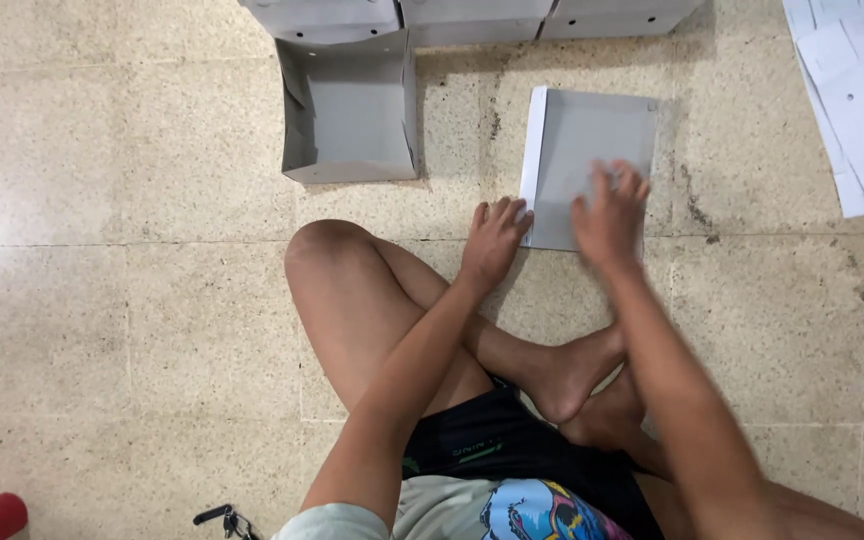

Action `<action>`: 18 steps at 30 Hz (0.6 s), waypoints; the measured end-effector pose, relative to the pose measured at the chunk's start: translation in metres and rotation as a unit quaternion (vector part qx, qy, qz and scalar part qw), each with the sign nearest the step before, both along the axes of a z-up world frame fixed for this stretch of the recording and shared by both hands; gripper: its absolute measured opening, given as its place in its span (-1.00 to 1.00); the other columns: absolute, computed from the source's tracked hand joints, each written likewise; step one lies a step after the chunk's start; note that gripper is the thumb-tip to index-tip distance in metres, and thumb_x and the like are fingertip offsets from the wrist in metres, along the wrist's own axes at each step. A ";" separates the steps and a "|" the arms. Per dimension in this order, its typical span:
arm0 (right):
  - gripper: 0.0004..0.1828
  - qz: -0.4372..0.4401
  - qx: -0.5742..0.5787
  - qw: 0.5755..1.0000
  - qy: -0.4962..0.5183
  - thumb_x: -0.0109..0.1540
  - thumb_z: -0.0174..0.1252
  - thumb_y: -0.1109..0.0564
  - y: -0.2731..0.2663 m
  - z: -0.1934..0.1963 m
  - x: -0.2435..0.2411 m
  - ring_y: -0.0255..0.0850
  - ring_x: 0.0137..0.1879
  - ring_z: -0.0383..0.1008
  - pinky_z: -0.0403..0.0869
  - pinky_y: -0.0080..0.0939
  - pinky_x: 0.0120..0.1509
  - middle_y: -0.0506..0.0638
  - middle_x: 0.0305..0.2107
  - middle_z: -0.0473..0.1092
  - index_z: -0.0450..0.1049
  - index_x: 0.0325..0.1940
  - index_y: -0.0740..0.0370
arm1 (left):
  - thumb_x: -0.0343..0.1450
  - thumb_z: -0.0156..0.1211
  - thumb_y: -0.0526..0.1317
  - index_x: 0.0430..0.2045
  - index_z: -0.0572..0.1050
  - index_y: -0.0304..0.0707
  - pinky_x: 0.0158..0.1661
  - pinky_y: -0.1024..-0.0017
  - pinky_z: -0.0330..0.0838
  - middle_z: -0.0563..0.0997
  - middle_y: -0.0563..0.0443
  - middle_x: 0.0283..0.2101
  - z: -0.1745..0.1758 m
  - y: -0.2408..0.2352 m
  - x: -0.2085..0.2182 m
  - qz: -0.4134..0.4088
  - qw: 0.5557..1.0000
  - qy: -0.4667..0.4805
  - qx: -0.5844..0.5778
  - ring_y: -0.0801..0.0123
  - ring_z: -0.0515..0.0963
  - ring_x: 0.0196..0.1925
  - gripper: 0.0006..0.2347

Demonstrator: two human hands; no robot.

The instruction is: The person sits on the floor and folds a flat sheet of white paper into a small box by hand. They fold the edges, tuck the flaps, and secure the sides to form a rectangular container, then place the finished box next to another completed one.

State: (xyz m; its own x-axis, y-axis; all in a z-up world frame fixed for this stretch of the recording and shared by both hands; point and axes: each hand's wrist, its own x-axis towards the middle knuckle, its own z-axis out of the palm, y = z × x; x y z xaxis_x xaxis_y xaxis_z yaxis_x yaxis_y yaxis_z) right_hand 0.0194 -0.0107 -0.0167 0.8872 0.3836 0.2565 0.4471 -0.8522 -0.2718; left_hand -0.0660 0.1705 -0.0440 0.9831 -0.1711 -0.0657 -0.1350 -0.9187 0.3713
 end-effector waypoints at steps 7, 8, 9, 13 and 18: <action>-0.85 -0.031 0.160 0.958 0.236 0.34 0.20 0.00 0.056 -0.044 -0.016 0.10 -0.02 0.37 0.38 0.00 0.12 -0.01 -0.25 0.28 0.59 -0.13 0.06 | 0.45 0.21 -0.24 0.01 0.53 -0.22 0.26 -0.03 0.19 0.51 -0.05 0.07 -0.012 -0.009 0.002 0.008 0.999 -0.014 0.037 0.14 0.37 0.31 -0.75; -0.86 -0.037 0.162 0.954 0.250 0.33 0.22 -0.01 0.057 -0.049 -0.010 0.06 -0.06 0.42 0.42 -0.03 0.07 -0.02 -0.29 0.31 0.61 -0.15 0.03 | 0.43 0.22 -0.24 -0.04 0.55 -0.24 0.24 0.01 0.22 0.54 -0.05 0.04 -0.008 -0.010 0.003 0.016 0.999 -0.027 0.041 0.14 0.40 0.29 -0.76; -0.87 -0.043 0.162 0.949 0.265 0.32 0.25 -0.02 0.058 -0.053 -0.005 0.03 -0.10 0.47 0.46 -0.06 0.03 -0.03 -0.33 0.34 0.63 -0.17 0.00 | 0.40 0.23 -0.23 -0.08 0.58 -0.26 0.21 0.04 0.24 0.57 -0.05 0.01 -0.004 -0.012 0.002 0.024 0.998 -0.038 0.044 0.13 0.42 0.26 -0.77; -0.86 -0.075 0.117 0.937 0.321 0.27 0.27 -0.12 0.060 -0.042 0.002 -0.11 -0.16 0.55 0.50 -0.13 -0.09 -0.16 -0.38 0.47 0.66 -0.20 -0.15 | 0.40 0.22 -0.27 -0.20 0.62 -0.21 0.11 0.14 0.32 0.61 0.00 -0.13 -0.021 -0.018 0.006 0.029 0.995 -0.075 0.053 0.21 0.51 0.10 -0.85; -0.82 -0.071 0.170 0.919 0.348 0.18 0.28 0.01 0.061 -0.007 0.002 -0.05 -0.20 0.52 0.47 0.01 -0.12 0.03 -0.36 0.56 0.65 -0.20 0.07 | 0.31 0.25 -0.28 -0.32 0.63 -0.17 0.02 0.21 0.34 0.60 0.05 -0.21 -0.026 -0.020 0.009 0.053 0.989 -0.129 0.055 0.26 0.51 -0.02 -0.87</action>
State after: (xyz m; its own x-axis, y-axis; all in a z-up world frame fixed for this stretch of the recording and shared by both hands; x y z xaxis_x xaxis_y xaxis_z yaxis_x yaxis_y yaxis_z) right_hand 0.0217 0.0502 -0.0234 0.9171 0.2540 -0.3074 -0.0444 -0.7012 -0.7116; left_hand -0.0574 0.1503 -0.0696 0.9815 -0.0716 0.1775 -0.1128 -0.9655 0.2345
